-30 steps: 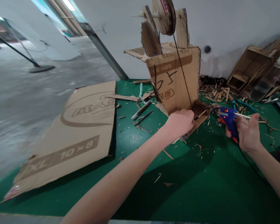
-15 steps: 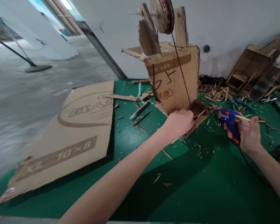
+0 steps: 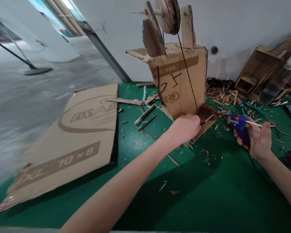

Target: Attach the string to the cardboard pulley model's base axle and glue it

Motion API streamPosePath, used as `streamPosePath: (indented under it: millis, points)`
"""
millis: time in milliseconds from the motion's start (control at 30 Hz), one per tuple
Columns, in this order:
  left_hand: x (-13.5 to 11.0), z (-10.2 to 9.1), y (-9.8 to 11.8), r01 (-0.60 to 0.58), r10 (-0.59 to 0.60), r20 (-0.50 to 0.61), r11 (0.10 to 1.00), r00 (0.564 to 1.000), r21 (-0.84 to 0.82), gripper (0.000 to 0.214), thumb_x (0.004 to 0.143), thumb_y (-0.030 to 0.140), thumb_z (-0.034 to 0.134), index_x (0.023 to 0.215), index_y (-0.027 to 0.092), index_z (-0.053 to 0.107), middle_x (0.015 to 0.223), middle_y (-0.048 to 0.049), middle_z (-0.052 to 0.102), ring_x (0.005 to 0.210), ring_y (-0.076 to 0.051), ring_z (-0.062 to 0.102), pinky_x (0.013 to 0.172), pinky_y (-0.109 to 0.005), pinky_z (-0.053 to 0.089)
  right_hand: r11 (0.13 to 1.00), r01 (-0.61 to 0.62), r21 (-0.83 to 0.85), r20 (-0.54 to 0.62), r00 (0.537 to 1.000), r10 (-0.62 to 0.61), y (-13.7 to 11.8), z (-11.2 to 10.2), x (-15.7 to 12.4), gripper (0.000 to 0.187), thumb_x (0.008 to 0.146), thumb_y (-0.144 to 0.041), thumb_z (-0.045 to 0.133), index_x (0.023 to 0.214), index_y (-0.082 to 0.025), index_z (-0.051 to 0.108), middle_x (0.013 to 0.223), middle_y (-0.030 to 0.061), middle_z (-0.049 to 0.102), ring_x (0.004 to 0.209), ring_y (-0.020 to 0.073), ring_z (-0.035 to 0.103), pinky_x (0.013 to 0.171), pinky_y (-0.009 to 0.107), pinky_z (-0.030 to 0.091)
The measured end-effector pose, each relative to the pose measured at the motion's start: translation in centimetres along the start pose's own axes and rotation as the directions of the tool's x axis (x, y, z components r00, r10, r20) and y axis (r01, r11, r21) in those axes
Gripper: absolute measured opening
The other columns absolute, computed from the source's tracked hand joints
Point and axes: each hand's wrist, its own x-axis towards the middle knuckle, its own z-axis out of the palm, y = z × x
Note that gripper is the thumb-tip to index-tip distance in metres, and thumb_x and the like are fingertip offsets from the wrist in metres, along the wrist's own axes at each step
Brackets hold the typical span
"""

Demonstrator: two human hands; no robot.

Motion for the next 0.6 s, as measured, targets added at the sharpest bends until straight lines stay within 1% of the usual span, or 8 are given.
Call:
streamPosePath:
  millis: [133, 233, 367, 433, 500, 600]
  points:
    - [0.02, -0.39, 0.13, 0.011, -0.011, 0.061, 1.0, 0.998, -0.003, 0.027, 0.093, 0.022, 0.042, 0.084, 0.012, 0.065, 0.078, -0.0093, 0.064, 0.075, -0.019, 0.06, 0.064, -0.03, 0.038, 1.0, -0.005, -0.03, 0.054, 0.999, 0.007, 0.33, -0.32, -0.1, 0.082, 0.073, -0.091, 0.03, 0.107, -0.024, 0.062, 0.085, 0.0125, 0.068, 0.051, 0.0216, 0.054, 0.041, 0.04, 0.037]
    - [0.07, -0.5, 0.16, 0.026, -0.027, 0.057, 1.0, 0.998, 0.006, 0.026, 0.094, 0.023, 0.043, 0.085, 0.013, 0.065, 0.079, -0.0093, 0.065, 0.079, -0.02, 0.062, 0.066, -0.031, 0.039, 0.999, 0.006, -0.031, 0.075, 0.997, -0.004, 0.51, -0.46, -0.09, 0.082, 0.073, -0.091, 0.029, 0.107, -0.023, 0.062, 0.083, 0.0128, 0.067, 0.055, 0.0244, 0.056, 0.041, 0.04, 0.035]
    - [0.18, -0.41, 0.2, 0.029, -0.029, 0.065, 1.0, 0.997, 0.001, 0.025, 0.094, 0.025, 0.045, 0.085, 0.012, 0.065, 0.078, -0.0098, 0.066, 0.077, -0.021, 0.063, 0.066, -0.031, 0.041, 1.0, 0.007, -0.015, 0.019, 1.0, -0.006, 0.59, -0.45, 0.12, 0.076, 0.074, -0.088, 0.031, 0.102, -0.024, 0.06, 0.074, 0.0107, 0.065, 0.045, 0.0207, 0.049, 0.039, 0.039, 0.032]
    - [0.12, -0.46, 0.23, 0.024, -0.024, 0.067, 1.0, 0.997, 0.0, 0.026, 0.094, 0.025, 0.045, 0.086, 0.012, 0.066, 0.078, -0.0102, 0.066, 0.075, -0.021, 0.063, 0.066, -0.032, 0.041, 1.0, -0.006, -0.01, 0.009, 1.0, 0.006, 0.59, -0.45, 0.2, 0.074, 0.075, -0.087, 0.031, 0.102, -0.025, 0.059, 0.07, 0.01, 0.064, 0.043, 0.0201, 0.047, 0.038, 0.038, 0.031]
    - [-0.05, -0.63, 0.16, 0.014, -0.014, 0.074, 1.0, 0.997, 0.006, 0.027, 0.094, 0.025, 0.043, 0.087, 0.012, 0.066, 0.081, -0.0106, 0.067, 0.076, -0.021, 0.062, 0.065, -0.032, 0.041, 1.0, -0.011, -0.016, 0.025, 1.0, 0.012, 0.57, -0.45, 0.22, 0.075, 0.075, -0.087, 0.031, 0.105, -0.024, 0.059, 0.071, 0.0105, 0.065, 0.043, 0.0202, 0.047, 0.039, 0.038, 0.031]
    - [-0.44, -0.97, -0.38, 0.019, -0.022, 0.101, 1.0, 0.995, 0.024, 0.028, 0.095, 0.024, 0.042, 0.088, 0.013, 0.066, 0.088, -0.0109, 0.069, 0.082, -0.021, 0.063, 0.067, -0.031, 0.042, 0.999, -0.006, -0.045, 0.074, 0.997, 0.01, 0.47, -0.39, 0.1, 0.082, 0.075, -0.088, 0.028, 0.114, -0.022, 0.058, 0.079, 0.0116, 0.068, 0.043, 0.019, 0.046, 0.04, 0.037, 0.03]
